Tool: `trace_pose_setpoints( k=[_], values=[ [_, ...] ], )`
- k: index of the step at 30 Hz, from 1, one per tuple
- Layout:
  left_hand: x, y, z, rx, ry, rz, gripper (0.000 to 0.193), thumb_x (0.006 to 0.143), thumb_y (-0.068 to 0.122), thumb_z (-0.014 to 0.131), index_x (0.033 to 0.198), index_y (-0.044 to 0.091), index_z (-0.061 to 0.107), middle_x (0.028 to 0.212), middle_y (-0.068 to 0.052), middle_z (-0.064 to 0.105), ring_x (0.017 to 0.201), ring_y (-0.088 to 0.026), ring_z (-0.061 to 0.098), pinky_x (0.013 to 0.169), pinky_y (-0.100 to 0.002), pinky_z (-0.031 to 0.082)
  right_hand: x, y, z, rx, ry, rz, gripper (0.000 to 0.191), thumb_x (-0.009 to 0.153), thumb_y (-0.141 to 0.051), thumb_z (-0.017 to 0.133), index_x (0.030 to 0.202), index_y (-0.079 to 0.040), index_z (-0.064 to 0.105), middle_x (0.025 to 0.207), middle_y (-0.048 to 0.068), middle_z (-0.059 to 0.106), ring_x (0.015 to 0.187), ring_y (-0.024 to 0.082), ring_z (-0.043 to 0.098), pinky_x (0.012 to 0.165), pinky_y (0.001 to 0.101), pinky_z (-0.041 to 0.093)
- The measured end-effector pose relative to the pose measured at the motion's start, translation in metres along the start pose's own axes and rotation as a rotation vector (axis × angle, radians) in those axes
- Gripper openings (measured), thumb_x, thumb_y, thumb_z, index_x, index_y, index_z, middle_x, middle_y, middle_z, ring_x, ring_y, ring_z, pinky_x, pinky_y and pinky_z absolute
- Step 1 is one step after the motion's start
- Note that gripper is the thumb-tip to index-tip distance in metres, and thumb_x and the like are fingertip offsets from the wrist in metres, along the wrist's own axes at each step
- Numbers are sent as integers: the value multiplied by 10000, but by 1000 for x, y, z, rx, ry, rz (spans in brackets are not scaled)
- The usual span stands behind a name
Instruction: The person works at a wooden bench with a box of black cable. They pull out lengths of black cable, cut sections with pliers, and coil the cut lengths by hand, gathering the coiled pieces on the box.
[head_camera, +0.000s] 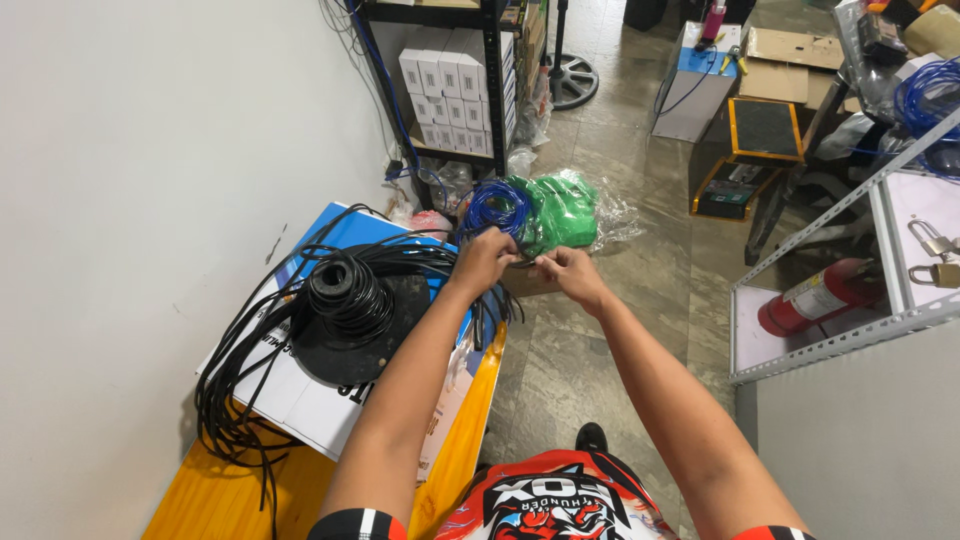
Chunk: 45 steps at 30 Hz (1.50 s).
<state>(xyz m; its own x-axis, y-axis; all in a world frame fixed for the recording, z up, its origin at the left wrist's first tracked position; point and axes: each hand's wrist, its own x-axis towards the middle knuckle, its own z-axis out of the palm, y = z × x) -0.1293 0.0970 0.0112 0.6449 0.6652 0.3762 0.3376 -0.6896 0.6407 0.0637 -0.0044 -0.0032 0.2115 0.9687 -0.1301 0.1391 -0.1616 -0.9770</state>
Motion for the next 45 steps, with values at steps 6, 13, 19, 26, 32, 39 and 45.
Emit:
trace_pose_setpoints(
  k=[6, 13, 19, 26, 32, 39, 45],
  values=[
    [5, -10, 6, -292, -127, -46, 262, 785, 99, 828, 1036, 64, 759, 931, -108, 715, 836, -242, 732, 748, -355, 575, 1, -2, 10, 115, 74, -74, 213, 1005, -187, 669, 909, 3, 676, 772, 43, 719, 686, 81, 612, 641, 247, 482],
    [4, -9, -2, -156, -120, 31, 191, 820, 50, 762, 999, 25, 703, 929, -126, 677, 868, -260, 707, 781, -369, 563, -2, 7, 17, 142, 131, -136, 126, 981, -127, 683, 1009, -4, 688, 807, 33, 712, 729, 87, 651, 655, 230, 500],
    [3, -12, -3, -4, 19, 92, 121, 834, -36, 653, 925, 19, 710, 973, -158, 654, 954, -335, 669, 825, -412, 538, -4, 10, 23, 171, 148, -133, 145, 996, -114, 649, 1090, -5, 670, 888, 29, 714, 785, 84, 677, 699, 244, 553],
    [13, -13, 14, -348, -62, -76, 226, 866, 124, 736, 1079, 58, 771, 958, -107, 772, 876, -180, 748, 788, -313, 573, 0, 2, 26, 70, 170, -218, 140, 986, -96, 665, 1087, 0, 680, 911, 47, 731, 794, 94, 691, 743, 258, 572],
    [11, -22, 20, -458, -114, -260, 207, 890, 196, 777, 1031, 46, 799, 925, -55, 801, 847, -102, 729, 775, -271, 568, -2, -6, 26, -153, 216, -244, 111, 931, -80, 716, 1007, 1, 708, 832, 47, 761, 759, 96, 722, 695, 261, 570],
    [12, -27, 19, -601, -281, -206, 204, 820, 90, 785, 1018, 46, 765, 936, -30, 774, 884, -107, 715, 813, -281, 568, -4, -11, 28, -93, 206, -150, 118, 915, -96, 739, 978, -13, 684, 787, 64, 748, 702, 112, 700, 620, 267, 544],
    [7, -19, 24, -491, -206, -149, 209, 836, 97, 763, 1027, 14, 748, 908, -32, 782, 862, -71, 694, 779, -266, 549, 1, -8, 33, -95, 239, -129, 186, 933, -151, 777, 919, -7, 660, 773, 68, 722, 696, 99, 673, 607, 254, 535]
  ],
)
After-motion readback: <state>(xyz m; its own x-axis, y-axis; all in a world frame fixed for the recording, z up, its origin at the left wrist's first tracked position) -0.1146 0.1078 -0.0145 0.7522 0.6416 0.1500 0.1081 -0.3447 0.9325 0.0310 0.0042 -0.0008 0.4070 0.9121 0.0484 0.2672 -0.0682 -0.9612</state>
